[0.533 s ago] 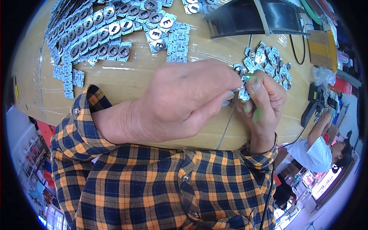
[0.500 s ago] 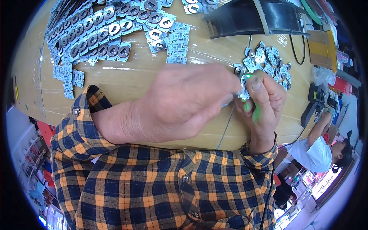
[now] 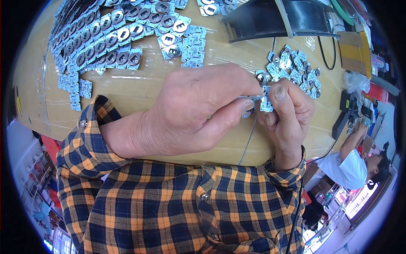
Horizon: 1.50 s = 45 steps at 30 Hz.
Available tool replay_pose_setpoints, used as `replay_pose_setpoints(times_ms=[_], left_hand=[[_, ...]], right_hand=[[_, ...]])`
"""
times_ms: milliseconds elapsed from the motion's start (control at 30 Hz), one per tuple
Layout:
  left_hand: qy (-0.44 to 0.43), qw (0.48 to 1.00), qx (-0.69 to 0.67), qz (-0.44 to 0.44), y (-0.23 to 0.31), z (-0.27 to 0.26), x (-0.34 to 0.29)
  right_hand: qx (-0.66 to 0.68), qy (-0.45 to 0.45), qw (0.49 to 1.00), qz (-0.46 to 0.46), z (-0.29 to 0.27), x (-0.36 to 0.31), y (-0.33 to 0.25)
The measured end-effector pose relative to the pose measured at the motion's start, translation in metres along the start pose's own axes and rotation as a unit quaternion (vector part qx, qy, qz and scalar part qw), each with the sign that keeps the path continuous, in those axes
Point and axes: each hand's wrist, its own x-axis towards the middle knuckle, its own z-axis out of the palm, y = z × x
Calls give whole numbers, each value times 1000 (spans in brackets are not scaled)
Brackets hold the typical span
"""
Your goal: Assembling small LED circuit board components by manually snapping them together.
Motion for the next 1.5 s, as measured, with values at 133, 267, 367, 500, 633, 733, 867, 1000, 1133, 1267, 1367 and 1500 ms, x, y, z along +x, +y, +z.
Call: replay_pose_setpoints(times_ms=[133, 267, 367, 500, 633, 733, 867, 1000, 1133, 1267, 1367, 1500], left_hand=[[-2, 1000, -2, 13, -2, 0, 1], [-40, 996, -22, -80, -1, -1, 1], [-8, 980, -115, -164, -4, 3, 0], [-1, 966, -179, -185, -10, 11, -3], [-76, 991, -46, -99, -9, 3, 1], [-102, 989, -54, -96, -7, 5, -2], [-31, 931, -245, -269, 2, 3, 4], [-25, 893, -309, -327, 5, 0, 6], [-46, 890, -310, -330, 4, -5, 7], [-60, 909, -262, -318, 8, -5, 6], [-39, 911, -256, -321, 9, -1, 5], [-19, 892, -280, -356, 10, -1, 8]], right_hand=[[17, 5, 1000, 16, -2, 1, 4], [-78, 20, 997, 13, -8, 7, -5], [-373, 2, 917, -144, -10, 9, -2], [-283, 8, 955, -85, -11, 4, -7], [-300, 22, 948, -99, -13, 3, -8], [-278, 57, 952, -115, -15, 4, -1], [-211, 26, 975, -57, -18, -1, -11], [-148, -22, 985, -87, -9, 1, -7], [-133, -34, 988, -73, -11, 2, -4], [-118, -70, 990, -42, -10, 0, -7], [-184, -59, 976, -100, -8, 2, -3], [-210, -64, 970, -102, -10, 0, -4]])
